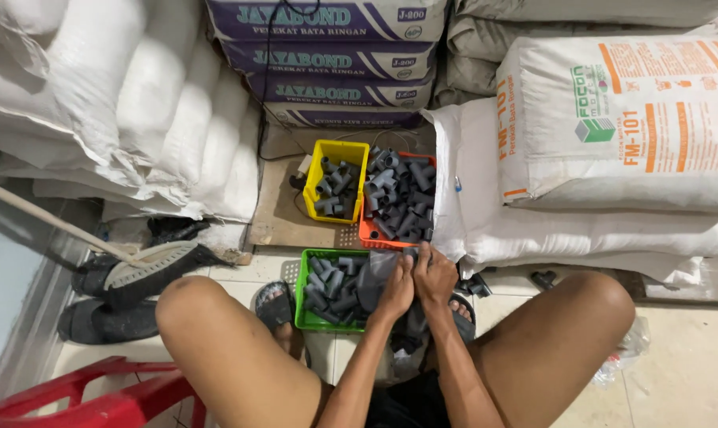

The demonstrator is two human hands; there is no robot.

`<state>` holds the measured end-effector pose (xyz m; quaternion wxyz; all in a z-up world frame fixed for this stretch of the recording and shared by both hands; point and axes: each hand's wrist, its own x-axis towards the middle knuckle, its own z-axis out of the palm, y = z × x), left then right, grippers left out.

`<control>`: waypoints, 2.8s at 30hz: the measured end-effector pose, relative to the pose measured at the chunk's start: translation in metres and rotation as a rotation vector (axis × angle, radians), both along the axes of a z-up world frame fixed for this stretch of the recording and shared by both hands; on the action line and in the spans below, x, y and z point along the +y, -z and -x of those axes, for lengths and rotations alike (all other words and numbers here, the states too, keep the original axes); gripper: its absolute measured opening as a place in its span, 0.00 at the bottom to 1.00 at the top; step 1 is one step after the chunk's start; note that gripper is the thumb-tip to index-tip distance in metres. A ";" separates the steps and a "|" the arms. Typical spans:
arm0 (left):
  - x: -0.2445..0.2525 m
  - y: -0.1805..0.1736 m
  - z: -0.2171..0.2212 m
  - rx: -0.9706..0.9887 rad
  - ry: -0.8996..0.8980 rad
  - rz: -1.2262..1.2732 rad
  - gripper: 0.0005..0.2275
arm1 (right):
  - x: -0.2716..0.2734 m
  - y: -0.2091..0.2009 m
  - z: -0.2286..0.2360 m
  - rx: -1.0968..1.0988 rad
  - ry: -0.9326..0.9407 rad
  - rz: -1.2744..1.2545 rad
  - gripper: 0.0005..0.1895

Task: Sorting and transferring small plastic pipe fittings from one container to another while sitting on the floor

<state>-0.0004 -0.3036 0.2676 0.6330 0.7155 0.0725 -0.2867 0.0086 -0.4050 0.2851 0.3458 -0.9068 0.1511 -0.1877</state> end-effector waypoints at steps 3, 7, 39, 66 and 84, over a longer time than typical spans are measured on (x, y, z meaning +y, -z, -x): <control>0.000 -0.007 0.007 -0.206 -0.057 -0.053 0.30 | -0.008 0.007 0.002 0.308 0.083 -0.134 0.40; 0.012 -0.003 -0.002 -0.457 -0.034 -0.103 0.26 | 0.010 0.000 0.015 0.252 0.183 -0.441 0.36; 0.006 -0.035 0.001 -0.079 -0.130 0.048 0.35 | -0.005 0.015 0.011 -0.108 0.025 -0.326 0.03; -0.004 0.003 -0.007 -0.013 -0.134 -0.045 0.35 | -0.009 0.038 0.003 0.109 0.089 -0.235 0.12; -0.012 0.008 0.006 -0.117 -0.138 -0.115 0.27 | -0.019 0.045 -0.001 0.140 0.140 -0.281 0.08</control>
